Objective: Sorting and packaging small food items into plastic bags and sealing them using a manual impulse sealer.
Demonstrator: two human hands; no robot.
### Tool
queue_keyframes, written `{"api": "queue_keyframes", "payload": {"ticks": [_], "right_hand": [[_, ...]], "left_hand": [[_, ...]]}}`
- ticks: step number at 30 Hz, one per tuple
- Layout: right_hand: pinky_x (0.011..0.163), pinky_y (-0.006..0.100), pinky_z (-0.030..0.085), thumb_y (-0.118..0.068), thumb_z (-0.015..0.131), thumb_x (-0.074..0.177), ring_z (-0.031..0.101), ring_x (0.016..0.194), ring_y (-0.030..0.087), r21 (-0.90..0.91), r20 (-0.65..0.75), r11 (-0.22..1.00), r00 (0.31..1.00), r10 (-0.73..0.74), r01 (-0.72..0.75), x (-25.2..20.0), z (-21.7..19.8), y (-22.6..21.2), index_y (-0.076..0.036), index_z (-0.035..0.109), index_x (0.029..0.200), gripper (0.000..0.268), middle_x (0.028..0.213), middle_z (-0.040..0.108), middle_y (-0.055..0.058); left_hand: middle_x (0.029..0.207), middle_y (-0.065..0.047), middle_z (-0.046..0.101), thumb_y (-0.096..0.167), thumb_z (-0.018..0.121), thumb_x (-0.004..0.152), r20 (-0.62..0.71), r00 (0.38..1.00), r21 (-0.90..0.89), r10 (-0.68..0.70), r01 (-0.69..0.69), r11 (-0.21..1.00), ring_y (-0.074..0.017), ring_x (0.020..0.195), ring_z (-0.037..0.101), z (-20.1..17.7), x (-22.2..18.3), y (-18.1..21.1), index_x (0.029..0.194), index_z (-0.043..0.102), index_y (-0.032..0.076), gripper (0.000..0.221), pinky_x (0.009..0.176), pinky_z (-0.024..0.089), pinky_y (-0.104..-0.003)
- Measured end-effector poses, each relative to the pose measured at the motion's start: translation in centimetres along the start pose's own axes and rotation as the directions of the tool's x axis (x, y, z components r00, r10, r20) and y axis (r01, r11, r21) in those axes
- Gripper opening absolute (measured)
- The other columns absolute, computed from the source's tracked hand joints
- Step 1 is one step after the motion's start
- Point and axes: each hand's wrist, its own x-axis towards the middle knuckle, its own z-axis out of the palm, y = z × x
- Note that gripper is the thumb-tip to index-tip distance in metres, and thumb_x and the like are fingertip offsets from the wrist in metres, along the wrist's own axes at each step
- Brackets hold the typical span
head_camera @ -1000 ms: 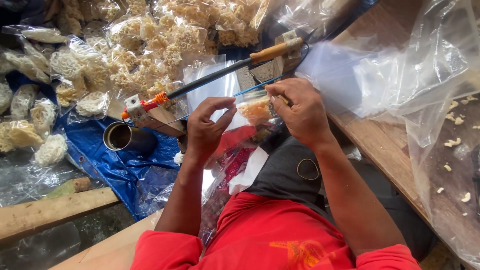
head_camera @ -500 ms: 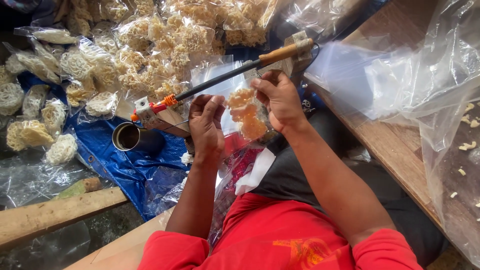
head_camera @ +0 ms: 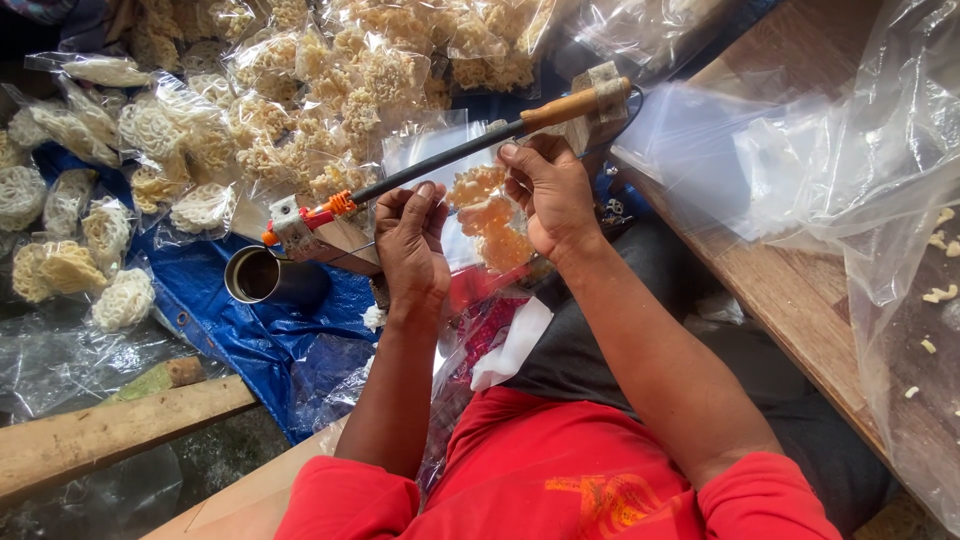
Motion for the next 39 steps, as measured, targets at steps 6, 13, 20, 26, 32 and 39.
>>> {"api": "queue_keyframes", "payload": {"ticks": [6, 13, 20, 26, 32, 39], "right_hand": [[0.072, 0.021, 0.054, -0.01, 0.085, 0.082, 0.062, 0.073, 0.009, 0.0, -0.013, 1.0, 1.0, 0.018, -0.018, -0.2, 0.2, -0.3, -0.02, 0.055, 0.09, 0.032, 0.08, 0.066, -0.001], [0.071, 0.021, 0.054, -0.01, 0.085, 0.082, 0.063, 0.072, 0.009, -0.003, -0.014, 1.0, 1.0, 0.013, -0.013, -0.2, 0.2, -0.2, -0.02, 0.055, 0.089, 0.032, 0.08, 0.068, 0.0], [0.069, 0.018, 0.055, -0.011, 0.087, 0.082, 0.064, 0.071, 0.008, -0.008, 0.006, 1.0, 1.0, -0.005, 0.005, 0.4, -0.5, 0.3, -0.019, 0.056, 0.091, 0.033, 0.077, 0.066, -0.001], [0.07, 0.02, 0.057, -0.01, 0.086, 0.083, 0.067, 0.075, 0.01, 0.014, 0.056, 0.998, 0.997, -0.061, 0.061, -1.9, -1.2, -1.7, -0.016, 0.058, 0.091, 0.03, 0.081, 0.067, 0.001], [0.072, 0.022, 0.058, -0.009, 0.082, 0.088, 0.069, 0.078, 0.011, -0.047, 0.137, 0.976, 0.969, -0.204, 0.212, -6.1, -5.8, -4.8, -0.01, 0.06, 0.098, 0.024, 0.086, 0.069, 0.006], [0.061, 0.046, 0.066, -0.008, 0.079, 0.088, 0.075, 0.074, 0.025, -0.111, 0.29, 0.963, 0.935, -0.205, 0.245, -11.6, -13.0, -5.4, 0.0, 0.06, 0.125, 0.043, 0.091, 0.07, 0.014]], "left_hand": [[0.096, -0.005, 0.077, 0.01, 0.083, 0.087, -0.001, 1.0, 0.04, 0.004, -0.004, 0.999, -0.0185, 0.09, 0.079, 0.3, 0.0, 0.3, 0.093, 0.06, 0.015, 0.024, 0.078, 0.064, -0.025], [0.096, -0.005, 0.077, 0.01, 0.083, 0.087, -0.003, 1.0, 0.032, 0.016, -0.016, 0.999, -0.019, 0.09, 0.079, 0.2, 0.1, 0.2, 0.093, 0.06, 0.015, 0.024, 0.078, 0.065, -0.026], [0.096, -0.006, 0.077, 0.008, 0.083, 0.088, 0.008, 0.999, 0.032, 0.044, -0.044, 0.999, -0.0194, 0.09, 0.079, 0.0, 0.2, 0.0, 0.093, 0.06, 0.015, 0.024, 0.078, 0.065, -0.027], [0.094, -0.007, 0.072, 0.006, 0.081, 0.09, 0.066, 0.99, -0.03, 0.123, -0.121, 0.992, -0.0208, 0.092, 0.077, 1.3, -2.2, 0.4, 0.096, 0.058, 0.012, 0.025, 0.084, 0.065, -0.031], [0.111, -0.012, 0.067, 0.021, 0.08, 0.091, 0.631, 0.772, 0.276, 0.083, -0.323, 0.905, -0.0242, 0.111, 0.066, 3.2, -6.5, 1.1, 0.121, 0.067, 0.007, 0.035, 0.1, 0.052, -0.039], [0.101, 0.01, 0.076, 0.033, 0.08, 0.091, 0.762, 0.645, 0.58, -0.066, -0.632, 0.514, -0.0099, 0.088, 0.073, 6.3, -11.8, 0.1, 0.095, 0.082, 0.03, 0.005, 0.074, 0.053, -0.024]]}}
